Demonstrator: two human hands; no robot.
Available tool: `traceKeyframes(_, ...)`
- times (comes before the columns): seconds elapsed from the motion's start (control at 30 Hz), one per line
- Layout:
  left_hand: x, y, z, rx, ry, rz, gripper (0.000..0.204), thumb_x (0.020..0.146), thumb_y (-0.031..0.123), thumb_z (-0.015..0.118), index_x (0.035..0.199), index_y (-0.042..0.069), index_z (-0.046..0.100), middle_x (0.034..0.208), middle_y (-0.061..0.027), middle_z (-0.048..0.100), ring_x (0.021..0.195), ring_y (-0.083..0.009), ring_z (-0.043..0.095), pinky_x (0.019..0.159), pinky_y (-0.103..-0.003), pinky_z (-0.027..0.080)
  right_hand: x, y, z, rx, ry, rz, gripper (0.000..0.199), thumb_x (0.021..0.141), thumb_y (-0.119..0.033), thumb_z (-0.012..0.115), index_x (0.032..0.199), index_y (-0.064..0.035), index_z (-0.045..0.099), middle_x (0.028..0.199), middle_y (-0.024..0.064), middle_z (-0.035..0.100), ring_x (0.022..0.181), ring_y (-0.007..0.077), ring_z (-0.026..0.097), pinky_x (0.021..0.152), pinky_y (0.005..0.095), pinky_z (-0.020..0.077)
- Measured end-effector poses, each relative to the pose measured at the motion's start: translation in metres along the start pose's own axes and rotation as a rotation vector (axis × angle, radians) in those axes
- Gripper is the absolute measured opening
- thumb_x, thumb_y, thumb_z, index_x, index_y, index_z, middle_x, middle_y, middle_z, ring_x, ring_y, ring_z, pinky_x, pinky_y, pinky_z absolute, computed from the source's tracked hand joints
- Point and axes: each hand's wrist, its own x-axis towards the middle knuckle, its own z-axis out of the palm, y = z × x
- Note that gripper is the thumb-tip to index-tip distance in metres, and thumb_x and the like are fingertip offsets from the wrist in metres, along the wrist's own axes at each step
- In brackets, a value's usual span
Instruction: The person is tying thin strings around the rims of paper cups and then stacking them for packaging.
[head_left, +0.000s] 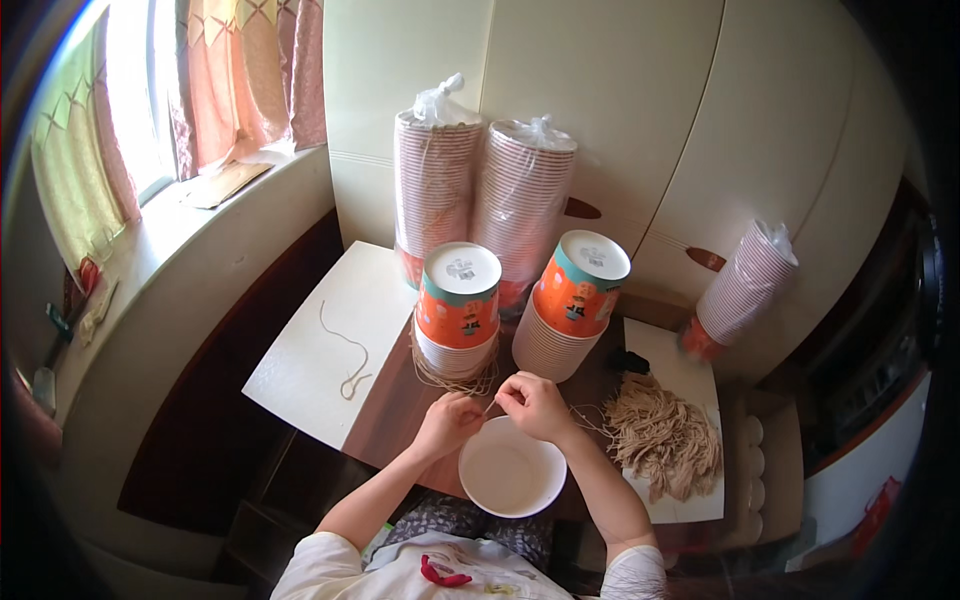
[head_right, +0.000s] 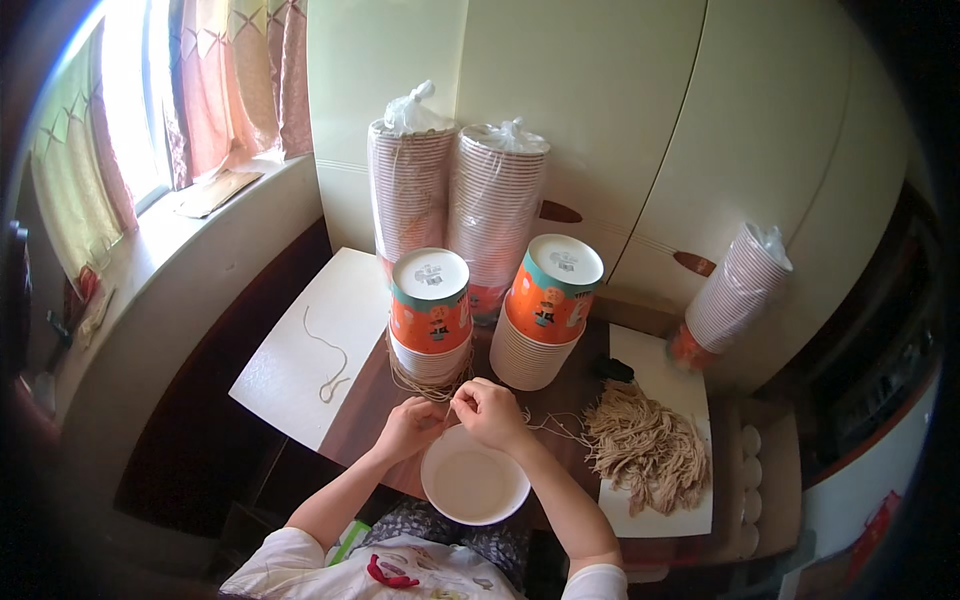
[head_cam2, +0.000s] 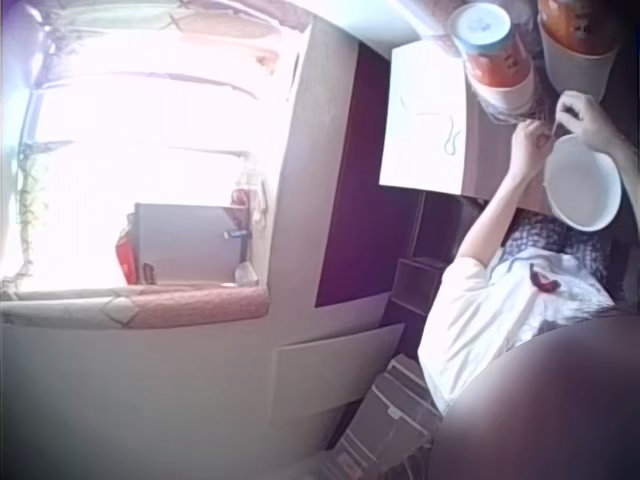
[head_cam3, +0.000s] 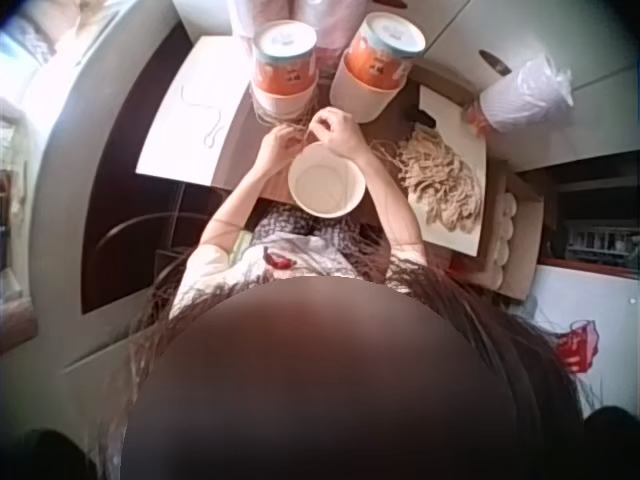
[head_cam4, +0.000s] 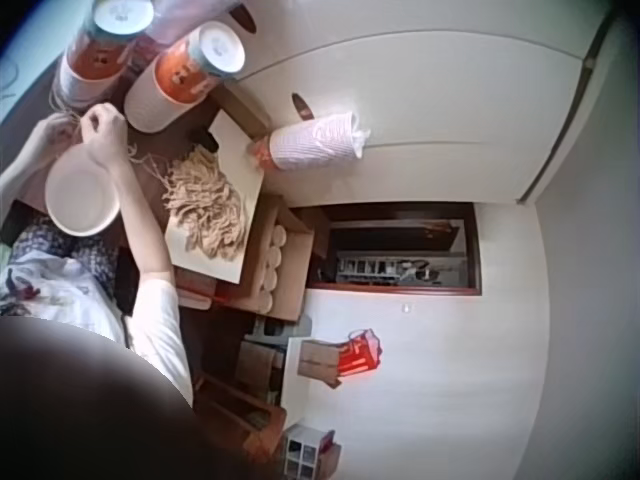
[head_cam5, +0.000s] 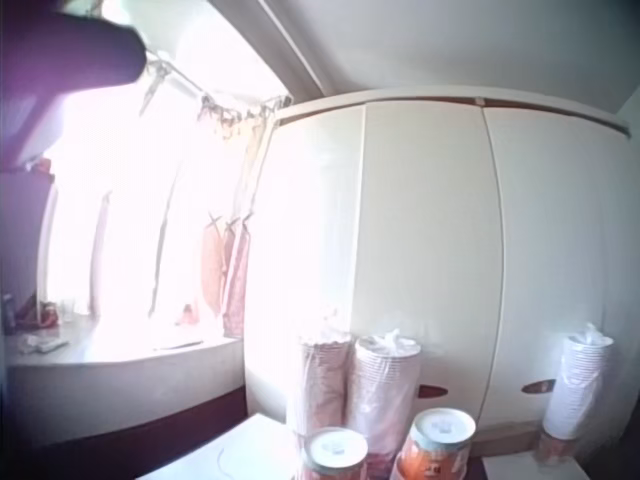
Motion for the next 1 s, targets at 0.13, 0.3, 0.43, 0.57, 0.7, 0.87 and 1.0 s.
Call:
traceKeyframes(0.13, -0.002, 0.006, -0.003, -0.082, -0.033, -0.128, 0.011, 0.068, 0.009, 0.065, 0.073, 0.002, 0.059, 0.067, -0.0078, 0.054, 0.064, -0.0220, 0.056, 0.059, -0.032, 0.046, -0.001, -0.003, -0.002, 0.000, 0.025, 0.011, 0.010, 0.075, -0.009, 0.060, 0.070, -0.0010, 0.058, 0.068, 0.0095, 0.055, 0.055, 0.0206, 0.056, 0.051, 0.0304, 0.0445)
traceKeyframes(0.3, -0.008, -0.001, -0.002, -0.001, -0.103, -0.218, 0.012, 0.068, 0.010, 0.066, 0.072, 0.001, 0.059, 0.068, -0.0091, 0.054, 0.063, -0.0212, 0.057, 0.059, -0.030, 0.046, -0.002, -0.016, -0.003, 0.007, 0.070, 0.011, 0.009, 0.075, -0.009, 0.060, 0.070, -0.0015, 0.058, 0.068, 0.0094, 0.056, 0.055, 0.0205, 0.056, 0.051, 0.0302, 0.0447)
traceKeyframes(0.43, -0.010, 0.000, -0.003, -0.036, -0.123, -0.249, 0.013, 0.068, 0.011, 0.065, 0.071, 0.001, 0.058, 0.069, -0.0097, 0.054, 0.063, -0.0217, 0.057, 0.059, -0.031, 0.046, 0.001, -0.025, -0.005, -0.001, 0.085, -0.021, 0.009, 0.074, -0.006, 0.060, 0.068, -0.0006, 0.057, 0.065, 0.0076, 0.053, 0.053, 0.0154, 0.054, 0.050, 0.0266, 0.0428)
traceKeyframes(0.57, -0.010, -0.007, 0.004, -0.070, -0.160, -0.285, 0.014, 0.068, 0.012, 0.065, 0.070, 0.001, 0.058, 0.068, -0.0106, 0.054, 0.064, -0.0231, 0.057, 0.059, -0.032, 0.046, 0.002, -0.028, 0.001, -0.143, 0.120, -0.064, 0.009, 0.073, -0.006, 0.061, 0.067, -0.0020, 0.056, 0.064, 0.0077, 0.053, 0.052, 0.0172, 0.054, 0.049, 0.0275, 0.0430)
traceKeyframes(0.7, -0.011, -0.006, 0.002, 0.010, -0.155, -0.267, 0.013, 0.067, 0.013, 0.064, 0.069, 0.001, 0.057, 0.067, -0.0111, 0.054, 0.064, -0.0251, 0.057, 0.059, -0.034, 0.046, 0.008, -0.046, -0.008, -0.190, 0.232, -0.144, 0.009, 0.072, -0.005, 0.061, 0.065, -0.0033, 0.055, 0.062, 0.0070, 0.051, 0.051, 0.0189, 0.054, 0.046, 0.0294, 0.0422)
traceKeyframes(0.87, -0.013, -0.001, 0.001, 0.024, -0.136, -0.254, 0.012, 0.067, 0.012, 0.064, 0.068, 0.002, 0.057, 0.066, -0.0108, 0.053, 0.063, -0.0252, 0.056, 0.059, -0.035, 0.046, 0.011, -0.064, -0.024, -0.290, 0.340, -0.216, 0.009, 0.071, -0.004, 0.061, 0.066, -0.0045, 0.054, 0.062, 0.0059, 0.051, 0.049, 0.0190, 0.052, 0.045, 0.0304, 0.0410)
traceKeyframes(1.0, -0.013, -0.002, 0.004, 0.053, -0.099, -0.207, 0.011, 0.067, 0.012, 0.063, 0.068, 0.003, 0.057, 0.066, -0.0104, 0.052, 0.063, -0.0247, 0.056, 0.058, -0.035, 0.046, 0.011, -0.066, -0.025, -0.318, 0.350, -0.254, 0.009, 0.072, -0.004, 0.061, 0.066, -0.0048, 0.053, 0.062, 0.0058, 0.051, 0.050, 0.0198, 0.052, 0.046, 0.0303, 0.0412)
